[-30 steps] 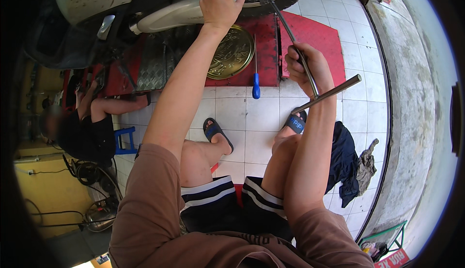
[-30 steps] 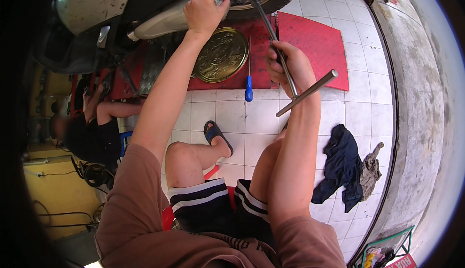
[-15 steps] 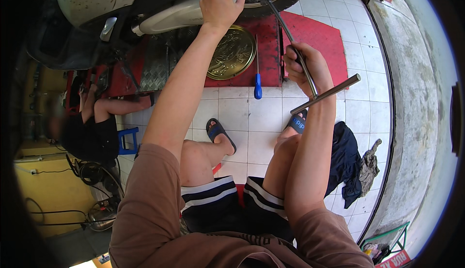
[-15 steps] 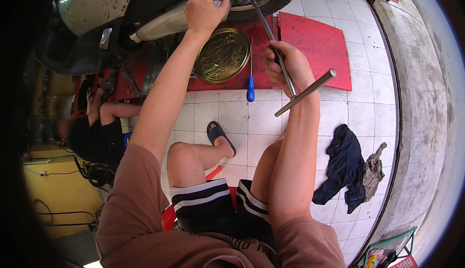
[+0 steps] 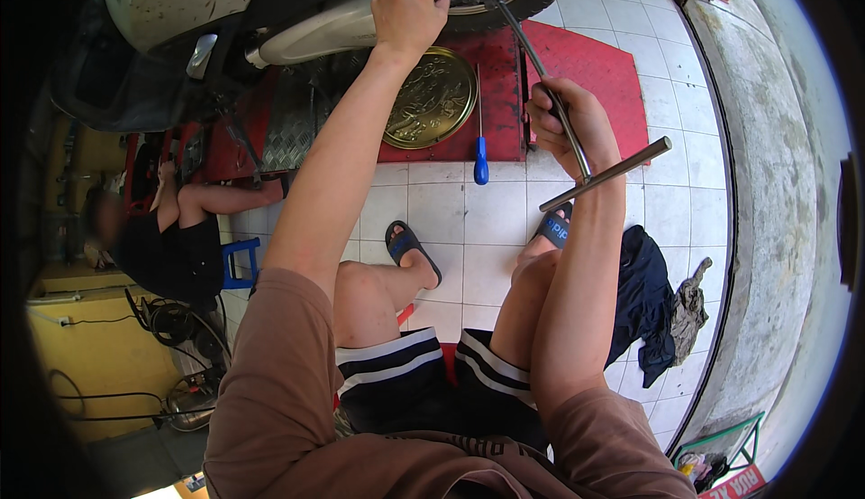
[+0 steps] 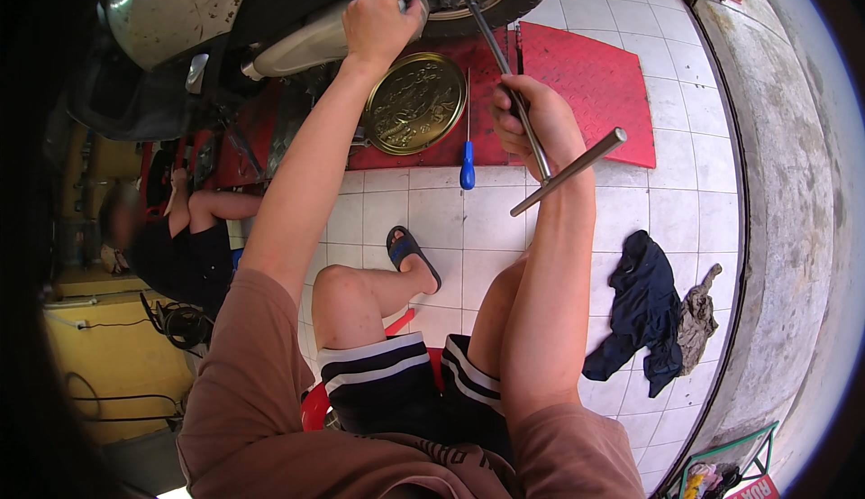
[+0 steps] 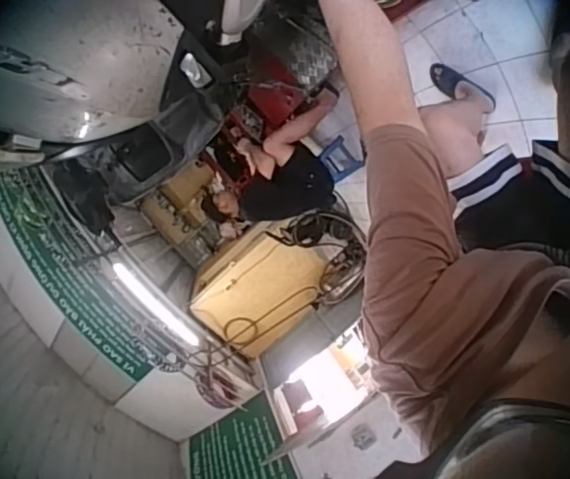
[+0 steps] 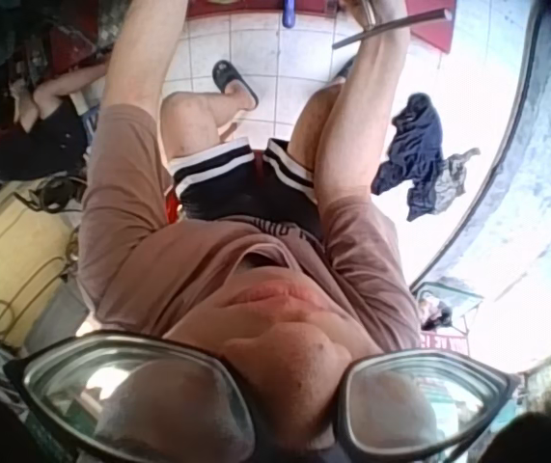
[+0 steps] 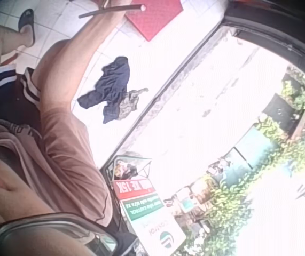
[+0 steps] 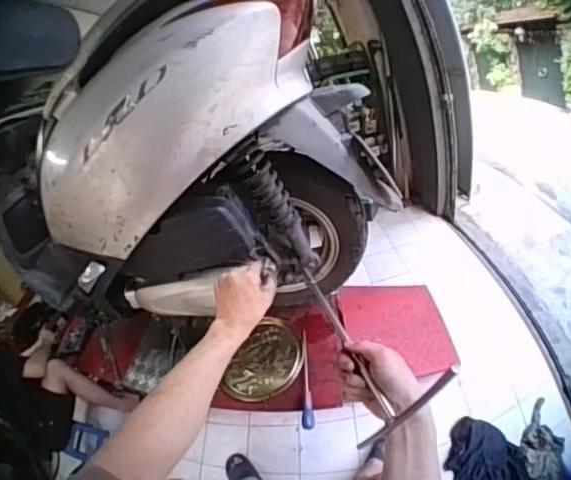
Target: The person uses a screwdriver and a T-handle wrench to loosen and tighten bolts on the lower side of a scooter. They repeatedly adjust the tool and reposition their hands to access the fasteners near the engine area.
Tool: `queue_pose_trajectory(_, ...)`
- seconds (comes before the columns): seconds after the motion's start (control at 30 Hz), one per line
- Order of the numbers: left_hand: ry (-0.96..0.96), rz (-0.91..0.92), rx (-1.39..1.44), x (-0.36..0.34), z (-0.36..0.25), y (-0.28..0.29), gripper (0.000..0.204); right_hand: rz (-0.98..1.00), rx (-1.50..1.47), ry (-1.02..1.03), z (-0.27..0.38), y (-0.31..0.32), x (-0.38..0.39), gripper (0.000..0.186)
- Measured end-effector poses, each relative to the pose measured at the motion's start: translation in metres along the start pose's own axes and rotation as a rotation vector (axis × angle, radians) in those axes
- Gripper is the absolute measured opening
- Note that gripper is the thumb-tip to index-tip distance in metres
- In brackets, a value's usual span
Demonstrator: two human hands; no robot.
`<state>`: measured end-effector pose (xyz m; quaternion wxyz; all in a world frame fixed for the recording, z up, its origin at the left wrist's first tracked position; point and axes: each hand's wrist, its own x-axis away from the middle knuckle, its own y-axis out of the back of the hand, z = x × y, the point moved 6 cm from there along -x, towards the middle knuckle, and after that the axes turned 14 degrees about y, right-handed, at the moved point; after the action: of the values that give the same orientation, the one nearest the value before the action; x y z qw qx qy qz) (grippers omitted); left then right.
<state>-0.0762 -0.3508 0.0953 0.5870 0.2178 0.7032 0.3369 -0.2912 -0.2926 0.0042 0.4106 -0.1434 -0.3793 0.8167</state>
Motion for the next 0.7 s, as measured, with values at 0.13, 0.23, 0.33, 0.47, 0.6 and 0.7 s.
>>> queue_pose_trajectory(0.13, -0.001, 0.030, 0.061, 0.009, -0.003, 0.006, 0.018, -0.036, 0.022, 0.003, 0.002, 0.002, 0.001, 0.031)
queue_pose_trajectory(0.23, 0.076, 0.121, 0.286, 0.036, -0.003, 0.018, 0.013, -0.056, 0.057, 0.026, 0.006, 0.005, 0.002, 0.031)
queue_pose_trajectory(0.33, 0.315, 0.274, 0.650, 0.079, 0.012, 0.028, 0.011, -0.034, 0.045, 0.020, 0.001, 0.004, -0.002, 0.031)
queue_pose_trajectory(0.47, 0.697, 0.521, 1.085, 0.145, 0.034, 0.034, 0.015, -0.016, 0.085, 0.016, 0.000, 0.003, -0.003, 0.031)
queue_pose_trajectory(0.6, 0.796, 0.579, 1.199, 0.180, 0.052, 0.039, 0.026, 0.035, 0.200, -0.027, -0.007, -0.003, -0.002, 0.033)
queue_pose_trajectory(0.7, 0.839, 0.603, 1.201, 0.184, 0.070, 0.038, 0.034, 0.075, 0.653, 0.008, -0.011, -0.013, -0.003, 0.035)
